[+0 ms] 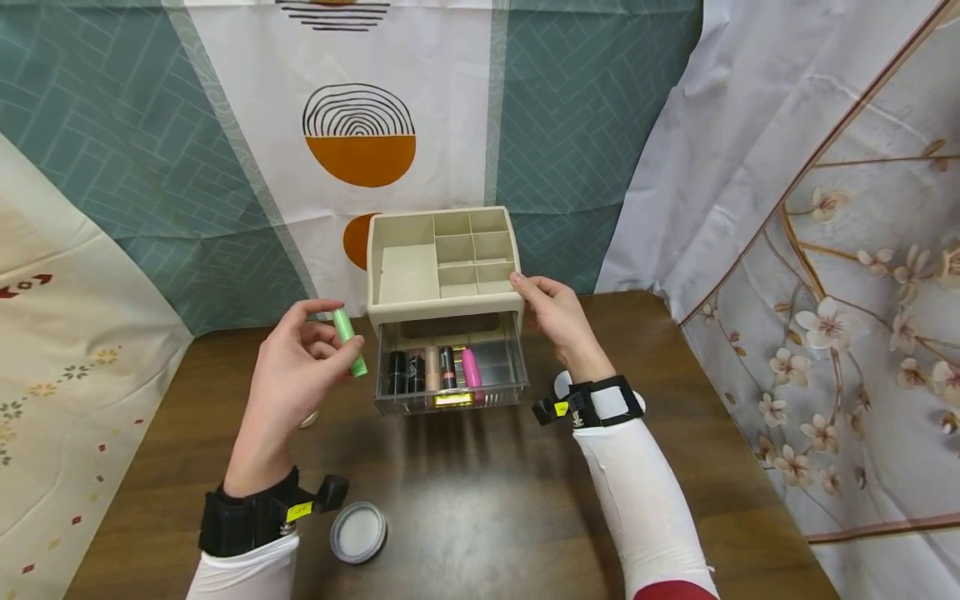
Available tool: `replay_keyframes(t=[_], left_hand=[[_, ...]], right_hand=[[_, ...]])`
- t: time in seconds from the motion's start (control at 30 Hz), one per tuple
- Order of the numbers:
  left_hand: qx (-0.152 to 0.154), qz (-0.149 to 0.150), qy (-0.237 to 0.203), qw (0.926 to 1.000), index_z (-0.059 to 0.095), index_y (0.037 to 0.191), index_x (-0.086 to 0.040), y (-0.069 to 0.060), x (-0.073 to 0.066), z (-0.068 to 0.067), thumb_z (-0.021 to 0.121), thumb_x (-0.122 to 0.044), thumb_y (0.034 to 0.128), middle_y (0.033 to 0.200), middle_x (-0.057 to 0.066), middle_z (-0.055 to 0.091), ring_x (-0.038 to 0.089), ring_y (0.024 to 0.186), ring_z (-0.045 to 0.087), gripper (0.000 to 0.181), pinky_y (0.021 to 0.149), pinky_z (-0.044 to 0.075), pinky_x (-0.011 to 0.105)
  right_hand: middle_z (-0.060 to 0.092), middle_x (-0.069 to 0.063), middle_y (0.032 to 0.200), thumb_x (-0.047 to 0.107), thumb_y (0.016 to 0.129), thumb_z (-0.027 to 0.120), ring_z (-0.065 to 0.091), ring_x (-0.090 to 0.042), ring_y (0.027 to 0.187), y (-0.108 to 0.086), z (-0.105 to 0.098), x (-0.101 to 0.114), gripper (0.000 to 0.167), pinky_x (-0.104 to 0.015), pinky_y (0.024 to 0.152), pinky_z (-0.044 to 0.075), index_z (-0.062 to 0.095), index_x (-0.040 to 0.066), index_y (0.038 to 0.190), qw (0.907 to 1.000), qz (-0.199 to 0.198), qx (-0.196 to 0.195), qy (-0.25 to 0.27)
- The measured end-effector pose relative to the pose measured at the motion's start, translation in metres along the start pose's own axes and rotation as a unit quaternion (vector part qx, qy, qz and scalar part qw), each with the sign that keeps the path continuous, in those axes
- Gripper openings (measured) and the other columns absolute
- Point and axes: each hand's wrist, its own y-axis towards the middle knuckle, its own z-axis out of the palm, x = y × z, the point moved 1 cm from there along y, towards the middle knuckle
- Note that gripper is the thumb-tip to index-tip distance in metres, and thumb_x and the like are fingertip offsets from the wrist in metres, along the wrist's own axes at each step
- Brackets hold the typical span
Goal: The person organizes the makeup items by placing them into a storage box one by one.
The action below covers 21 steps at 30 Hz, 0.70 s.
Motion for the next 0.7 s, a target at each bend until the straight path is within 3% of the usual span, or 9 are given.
replay_keyframes(t=[0.17, 0.3, 0.47, 0.7], left_hand=[[0.008, 0.024, -0.004, 0.9997, 0.06, 0.138, -0.01, 0.0, -0.009, 0.01, 0.083, -0.012, 0.0935, 0.092, 0.008, 0.07, 0.017, 0.068, 0.067, 0.05, 0.057, 0.049, 0.028], [0.022, 0.044, -0.003, 0.9988, 0.061, 0.137, -0.01, 0.002, -0.018, 0.022, 0.084, -0.013, 0.0918, 0.089, 0.006, 0.07, 0.017, 0.069, 0.068, 0.05, 0.061, 0.051, 0.029], [0.061, 0.056, -0.01, 0.9965, 0.062, 0.135, -0.009, 0.005, -0.028, 0.041, 0.085, -0.012, 0.0912, 0.086, 0.003, 0.07, 0.017, 0.069, 0.067, 0.05, 0.065, 0.053, 0.034], [0.119, 0.064, 0.001, 0.9908, 0.061, 0.135, -0.006, 0.018, -0.034, 0.071, 0.085, -0.016, 0.0925, 0.082, 0.003, 0.066, 0.016, 0.064, 0.066, 0.05, 0.064, 0.056, 0.035]], right_hand=[[0.066, -0.006, 0.116, 0.053, 0.103, 0.066, 0.062, -0.016, 0.096, -0.001, -0.001, -0.001, 0.058, -0.031, 0.076, 0.044, 0.065, 0.003, 0.132, 1.0, 0.001, 0.0, -0.008], [0.067, -0.006, 0.114, 0.053, 0.103, 0.067, 0.063, -0.016, 0.096, -0.001, -0.002, -0.001, 0.054, -0.031, 0.076, 0.044, 0.066, 0.004, 0.127, 1.0, 0.0, -0.002, -0.006], [0.068, -0.003, 0.108, 0.052, 0.103, 0.068, 0.063, -0.014, 0.093, -0.002, -0.002, 0.0, 0.048, -0.03, 0.073, 0.044, 0.067, 0.007, 0.118, 1.0, -0.003, -0.002, 0.001], [0.068, -0.001, 0.103, 0.051, 0.103, 0.069, 0.061, -0.013, 0.088, -0.001, 0.0, 0.0, 0.046, -0.027, 0.07, 0.044, 0.068, 0.007, 0.117, 0.9999, -0.004, -0.004, 0.009]])
